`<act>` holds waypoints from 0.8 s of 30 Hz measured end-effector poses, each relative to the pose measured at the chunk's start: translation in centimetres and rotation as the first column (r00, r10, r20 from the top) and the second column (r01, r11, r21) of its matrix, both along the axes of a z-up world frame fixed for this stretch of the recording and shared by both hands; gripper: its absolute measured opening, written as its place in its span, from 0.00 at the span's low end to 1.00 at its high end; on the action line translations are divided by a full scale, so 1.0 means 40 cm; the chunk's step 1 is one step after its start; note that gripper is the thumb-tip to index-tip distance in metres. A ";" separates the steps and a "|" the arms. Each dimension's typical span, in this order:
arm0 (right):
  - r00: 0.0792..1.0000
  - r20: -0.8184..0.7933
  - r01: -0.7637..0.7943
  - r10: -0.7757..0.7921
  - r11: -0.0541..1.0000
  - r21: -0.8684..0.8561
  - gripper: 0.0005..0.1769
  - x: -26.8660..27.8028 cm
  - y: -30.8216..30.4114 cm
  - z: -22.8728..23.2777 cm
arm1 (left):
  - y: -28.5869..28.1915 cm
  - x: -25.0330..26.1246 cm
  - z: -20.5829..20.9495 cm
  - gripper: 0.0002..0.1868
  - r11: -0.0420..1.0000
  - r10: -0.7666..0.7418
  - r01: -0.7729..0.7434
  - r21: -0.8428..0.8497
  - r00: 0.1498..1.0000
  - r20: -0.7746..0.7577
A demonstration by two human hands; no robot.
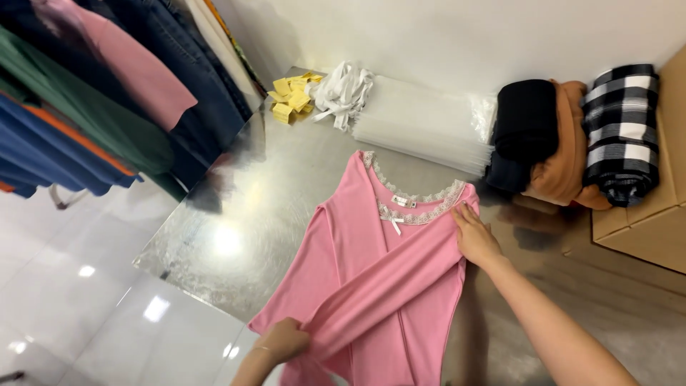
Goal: Taking various clothing items off hangers and folding them on a metal table
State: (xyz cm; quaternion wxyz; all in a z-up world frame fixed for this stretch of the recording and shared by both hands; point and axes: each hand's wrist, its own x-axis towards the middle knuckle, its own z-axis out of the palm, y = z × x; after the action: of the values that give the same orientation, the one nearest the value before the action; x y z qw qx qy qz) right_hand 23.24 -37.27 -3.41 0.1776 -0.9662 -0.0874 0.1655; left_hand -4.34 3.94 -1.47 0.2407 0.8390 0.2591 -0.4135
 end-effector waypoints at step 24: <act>0.894 0.363 -0.350 0.262 0.914 0.204 0.45 -0.221 -0.093 -0.043 | -0.070 -0.348 0.068 0.27 0.413 0.853 -0.790 -0.453 0.161 0.496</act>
State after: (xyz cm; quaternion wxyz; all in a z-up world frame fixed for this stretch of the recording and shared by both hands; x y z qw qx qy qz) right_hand 14.41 -40.99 -5.11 0.2588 -0.9215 -0.2892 0.0152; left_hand -18.26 1.16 1.24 0.5361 0.6354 0.5459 0.1040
